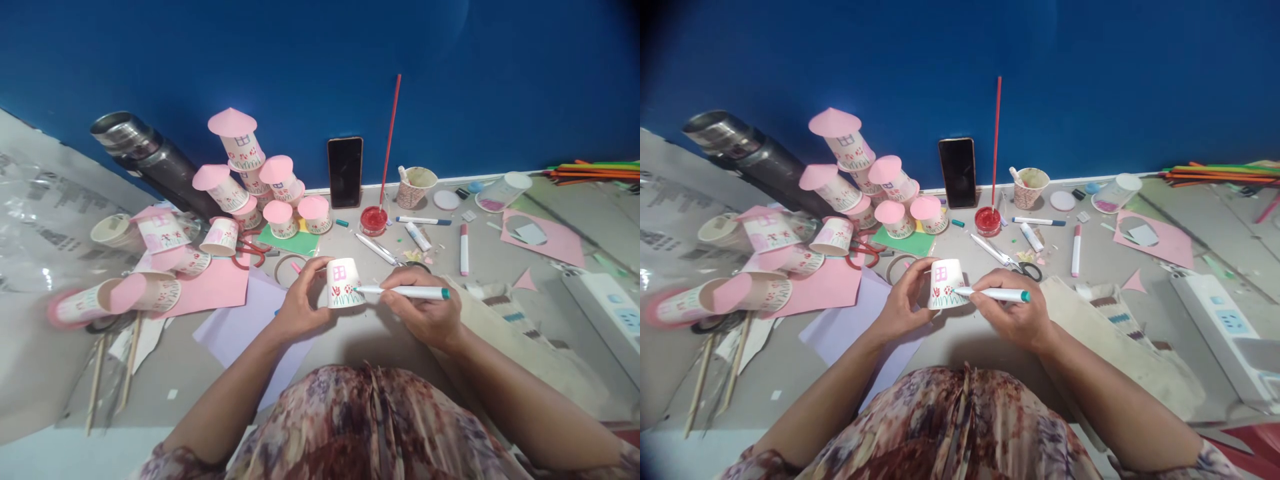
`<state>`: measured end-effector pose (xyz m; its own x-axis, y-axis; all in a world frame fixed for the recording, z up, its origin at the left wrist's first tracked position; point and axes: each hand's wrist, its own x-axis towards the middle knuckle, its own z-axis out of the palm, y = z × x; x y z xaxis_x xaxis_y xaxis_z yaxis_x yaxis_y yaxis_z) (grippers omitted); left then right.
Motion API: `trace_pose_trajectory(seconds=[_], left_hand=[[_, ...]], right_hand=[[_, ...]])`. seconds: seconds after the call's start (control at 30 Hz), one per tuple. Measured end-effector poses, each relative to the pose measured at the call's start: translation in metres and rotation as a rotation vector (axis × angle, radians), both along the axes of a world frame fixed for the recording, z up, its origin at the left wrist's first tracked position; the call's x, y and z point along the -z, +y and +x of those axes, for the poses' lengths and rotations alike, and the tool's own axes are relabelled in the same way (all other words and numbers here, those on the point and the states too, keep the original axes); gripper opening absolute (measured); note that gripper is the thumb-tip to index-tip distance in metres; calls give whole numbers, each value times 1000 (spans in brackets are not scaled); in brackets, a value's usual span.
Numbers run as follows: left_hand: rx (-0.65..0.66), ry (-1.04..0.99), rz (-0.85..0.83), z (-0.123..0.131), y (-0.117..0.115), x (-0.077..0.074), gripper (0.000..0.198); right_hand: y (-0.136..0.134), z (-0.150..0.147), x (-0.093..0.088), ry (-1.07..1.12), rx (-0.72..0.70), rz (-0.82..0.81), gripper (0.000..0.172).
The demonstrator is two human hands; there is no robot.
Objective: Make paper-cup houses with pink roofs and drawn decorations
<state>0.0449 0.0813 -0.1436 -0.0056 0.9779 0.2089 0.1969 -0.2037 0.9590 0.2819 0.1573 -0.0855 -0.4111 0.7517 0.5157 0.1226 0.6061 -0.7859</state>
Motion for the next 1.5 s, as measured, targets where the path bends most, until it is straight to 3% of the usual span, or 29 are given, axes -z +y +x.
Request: trace_pose_trajectory(seconds=[1.5], left_hand=[[23, 66, 5, 0, -1, -5, 81]], right_hand=[[2, 0, 1, -123, -46, -25, 14]])
